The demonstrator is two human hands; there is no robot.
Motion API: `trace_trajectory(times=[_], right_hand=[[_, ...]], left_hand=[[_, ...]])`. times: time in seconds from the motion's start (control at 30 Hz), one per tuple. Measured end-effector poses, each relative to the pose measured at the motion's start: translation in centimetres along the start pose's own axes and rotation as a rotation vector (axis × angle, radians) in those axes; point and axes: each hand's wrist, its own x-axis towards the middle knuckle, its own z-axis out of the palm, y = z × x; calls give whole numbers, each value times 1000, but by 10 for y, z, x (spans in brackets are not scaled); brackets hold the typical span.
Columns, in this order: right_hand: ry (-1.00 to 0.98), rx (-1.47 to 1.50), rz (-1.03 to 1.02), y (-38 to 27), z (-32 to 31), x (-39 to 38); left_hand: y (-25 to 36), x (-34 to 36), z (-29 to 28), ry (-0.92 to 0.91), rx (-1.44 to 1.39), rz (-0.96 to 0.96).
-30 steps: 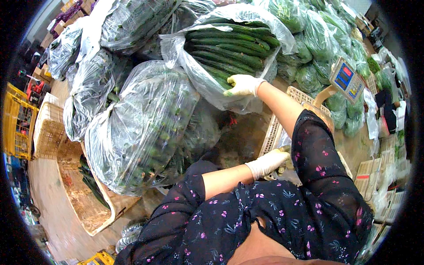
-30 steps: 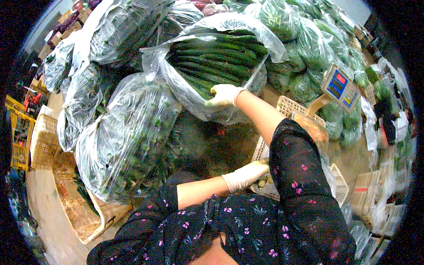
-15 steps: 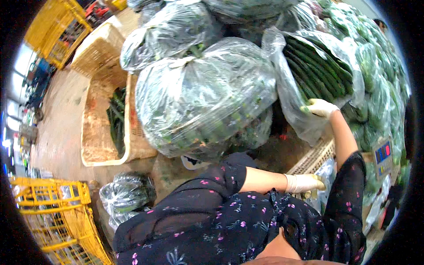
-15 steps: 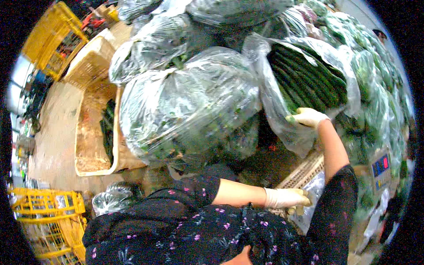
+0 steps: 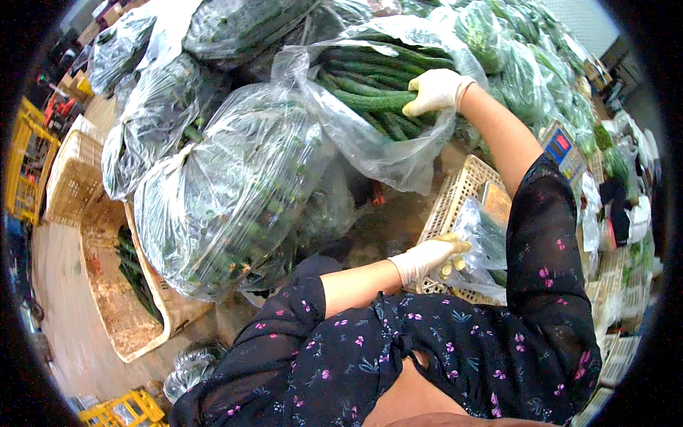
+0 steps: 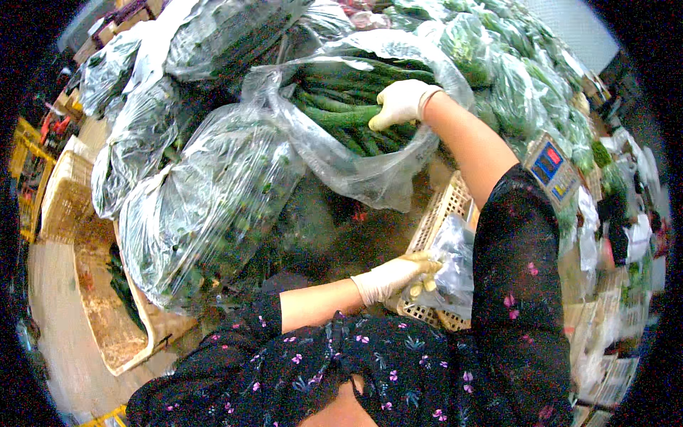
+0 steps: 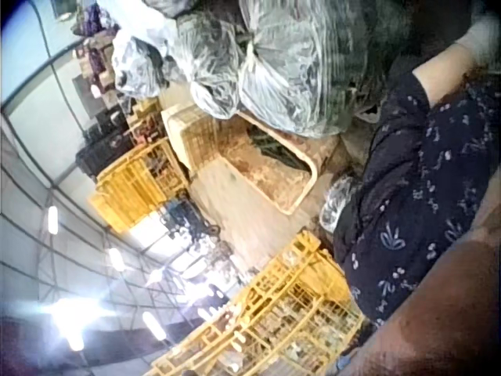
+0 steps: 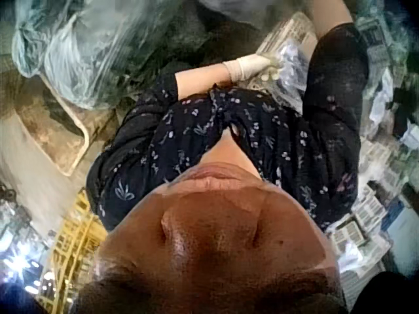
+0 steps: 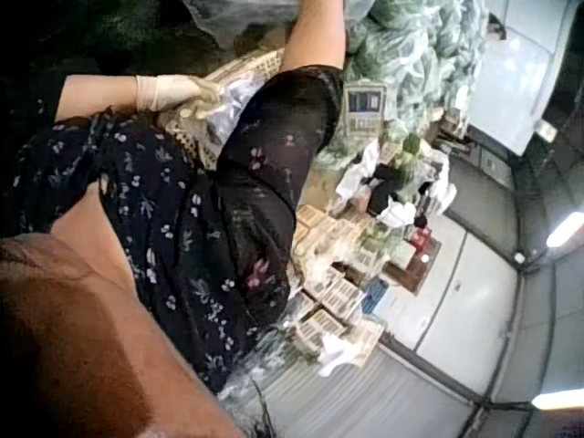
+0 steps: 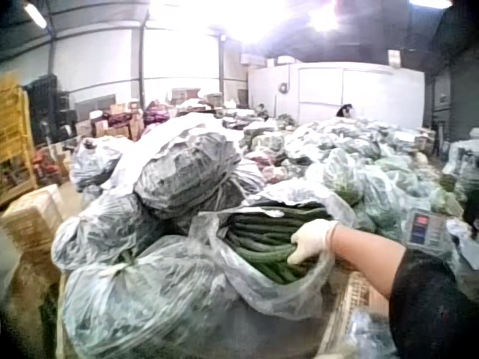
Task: The person is sitting on the floor in a market, wearing gloves. They repeatedly pick up cucumbers from a large plastic bag, place them into a smaller clear plastic bag, and then place the bag on a digital scale. After weighing, they tie the bag and place it into a white basket.
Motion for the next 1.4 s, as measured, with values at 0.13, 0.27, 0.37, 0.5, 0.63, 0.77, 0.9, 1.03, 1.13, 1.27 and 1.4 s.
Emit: trace_trajectory(times=[0.13, 0.27, 0.37, 0.5, 0.63, 0.77, 0.9, 1.03, 1.13, 1.27, 1.4], right_hand=[[-77, 1033, 93, 49, 24, -40], [84, 1463, 129, 49, 78, -73], [-43, 1825, -26, 45, 112, -72], [-78, 1986, -109, 39, 132, -85], [-29, 2061, -132, 37, 135, -117], [114, 2105, -329, 47, 143, -178], [428, 1720, -216, 19, 129, -264], [338, 1367, -59, 15, 170, -314], [169, 1185, 121, 27, 229, -338], [-190, 471, 406, 95, 354, -366], [72, 422, 707, 134, 381, -383]], left_hand=[[11, 3, 1, -5, -98, 233], [0, 27, -12, -27, -375, 176], [-3, 39, -26, -115, -550, 237], [-3, 42, -28, -158, -588, 310], [0, 42, -20, -170, -604, 334], [6, 44, -17, -198, -497, 365], [11, 40, -12, -238, -367, 420], [35, 3, 4, -356, -300, 411], [44, -8, 29, -311, -433, 456], [43, -12, 30, -433, -391, 492], [33, -6, 29, -417, -352, 453]])
